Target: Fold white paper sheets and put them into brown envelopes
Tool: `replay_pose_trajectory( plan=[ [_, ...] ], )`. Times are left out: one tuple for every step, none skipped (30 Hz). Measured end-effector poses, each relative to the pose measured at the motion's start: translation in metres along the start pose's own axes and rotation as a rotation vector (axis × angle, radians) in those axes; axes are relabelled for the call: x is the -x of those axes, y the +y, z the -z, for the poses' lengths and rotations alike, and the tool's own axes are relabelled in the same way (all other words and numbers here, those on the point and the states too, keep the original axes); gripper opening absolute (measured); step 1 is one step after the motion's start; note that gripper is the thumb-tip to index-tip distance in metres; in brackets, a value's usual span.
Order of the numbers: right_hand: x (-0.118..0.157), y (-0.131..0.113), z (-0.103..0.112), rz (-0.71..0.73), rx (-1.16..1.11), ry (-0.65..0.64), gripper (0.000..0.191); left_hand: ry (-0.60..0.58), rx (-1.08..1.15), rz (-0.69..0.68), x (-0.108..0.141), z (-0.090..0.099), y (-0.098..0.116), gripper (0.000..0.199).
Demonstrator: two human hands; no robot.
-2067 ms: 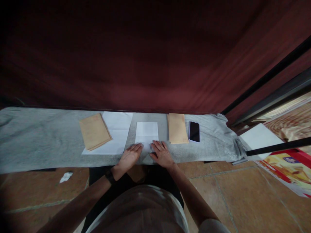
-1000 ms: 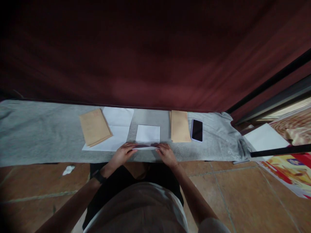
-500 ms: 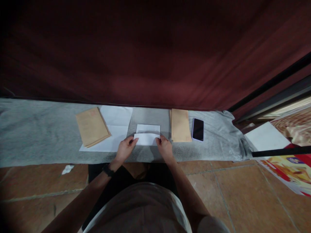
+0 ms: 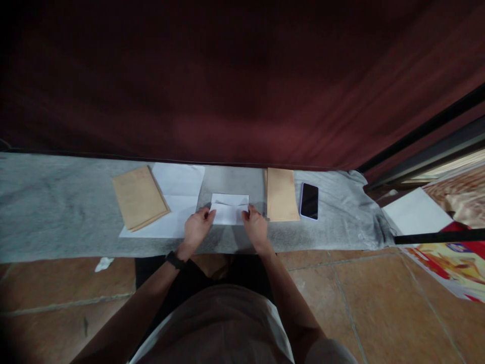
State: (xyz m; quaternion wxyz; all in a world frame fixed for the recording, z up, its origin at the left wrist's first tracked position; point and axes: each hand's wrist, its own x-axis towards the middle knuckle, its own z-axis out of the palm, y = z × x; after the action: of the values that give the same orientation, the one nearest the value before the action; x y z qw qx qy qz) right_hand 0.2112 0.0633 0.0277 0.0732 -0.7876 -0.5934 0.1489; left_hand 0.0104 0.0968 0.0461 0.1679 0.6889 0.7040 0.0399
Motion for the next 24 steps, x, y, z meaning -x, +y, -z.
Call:
replay_pose_trajectory(
  plan=[
    [0.000,0.000,0.000,-0.003,0.009,0.004,0.031,-0.003,-0.013,0.004,0.000,0.000,0.001,0.040],
    [0.000,-0.001,-0.001,-0.004,0.019,0.010,0.031,-0.005,-0.026,0.007,-0.001,0.001,0.002,0.040],
    [0.000,-0.002,-0.001,-0.004,0.031,0.020,0.032,-0.007,-0.040,0.010,-0.001,0.001,0.003,0.041],
    [0.000,-0.002,-0.002,-0.004,0.041,0.032,0.033,-0.007,-0.052,0.012,-0.001,0.001,0.004,0.041],
    [0.000,-0.003,-0.002,-0.001,0.049,0.043,0.034,-0.006,-0.062,0.014,-0.002,0.001,0.004,0.042],
    [0.000,-0.004,-0.003,0.001,0.055,0.053,0.034,-0.004,-0.067,0.015,-0.002,0.001,0.005,0.042],
    [0.000,-0.004,-0.004,0.003,0.061,0.059,0.034,-0.001,-0.070,0.017,-0.003,0.001,0.006,0.043],
    [-0.001,-0.005,-0.004,0.002,0.067,0.064,0.034,0.003,-0.070,0.020,-0.004,0.001,0.006,0.043],
    [-0.001,-0.006,-0.005,0.000,0.075,0.067,0.034,0.005,-0.068,0.022,-0.005,0.001,0.007,0.043],
    [-0.002,-0.006,-0.005,-0.003,0.084,0.070,0.035,0.006,-0.067,0.023,-0.006,0.001,0.007,0.043],
    [-0.003,-0.007,-0.005,-0.004,0.092,0.073,0.036,0.006,-0.067,0.023,-0.007,0.000,0.007,0.044],
    [-0.004,-0.007,-0.005,-0.005,0.100,0.079,0.037,0.006,-0.070,0.021,-0.009,0.000,0.006,0.044],
    [-0.005,-0.008,-0.005,-0.005,0.105,0.084,0.038,0.006,-0.074,0.020,-0.010,0.000,0.006,0.044],
    [-0.006,-0.009,-0.004,-0.004,0.110,0.089,0.039,0.007,-0.078,0.016,-0.011,0.000,0.006,0.045],
    [-0.007,-0.009,-0.004,-0.003,0.113,0.094,0.040,0.009,-0.080,0.012,-0.012,0.000,0.006,0.045],
    [-0.008,-0.010,-0.004,-0.002,0.116,0.097,0.040,0.013,-0.080,0.009,-0.013,0.000,0.006,0.046],
    [-0.009,-0.010,-0.003,-0.003,0.118,0.098,0.040,0.017,-0.079,0.009,-0.015,-0.001,0.006,0.046],
    [-0.010,-0.010,-0.003,-0.005,0.120,0.099,0.040,0.022,-0.077,0.010,-0.016,-0.001,0.006,0.047],
    [-0.011,-0.010,-0.003,-0.006,0.121,0.099,0.041,0.026,-0.076,0.014,-0.017,-0.001,0.006,0.047],
    [-0.013,-0.011,-0.002,-0.007,0.122,0.101,0.041,0.029,-0.077,0.018,-0.019,-0.002,0.006,0.047],
    [-0.014,-0.011,-0.002,-0.007,0.123,0.103,0.041,0.030,-0.078,0.023,-0.020,-0.002,0.007,0.047],
    [-0.015,-0.011,-0.002,-0.007,0.124,0.107,0.042,0.030,-0.080,0.027,-0.021,-0.002,0.007,0.047],
    [-0.016,-0.011,-0.002,-0.005,0.125,0.110,0.042,0.030,-0.082,0.026,-0.022,-0.002,0.008,0.047],
    [-0.017,-0.011,-0.002,-0.004,0.125,0.112,0.042,0.032,-0.084,0.026,-0.023,-0.002,0.008,0.047]
  ],
)
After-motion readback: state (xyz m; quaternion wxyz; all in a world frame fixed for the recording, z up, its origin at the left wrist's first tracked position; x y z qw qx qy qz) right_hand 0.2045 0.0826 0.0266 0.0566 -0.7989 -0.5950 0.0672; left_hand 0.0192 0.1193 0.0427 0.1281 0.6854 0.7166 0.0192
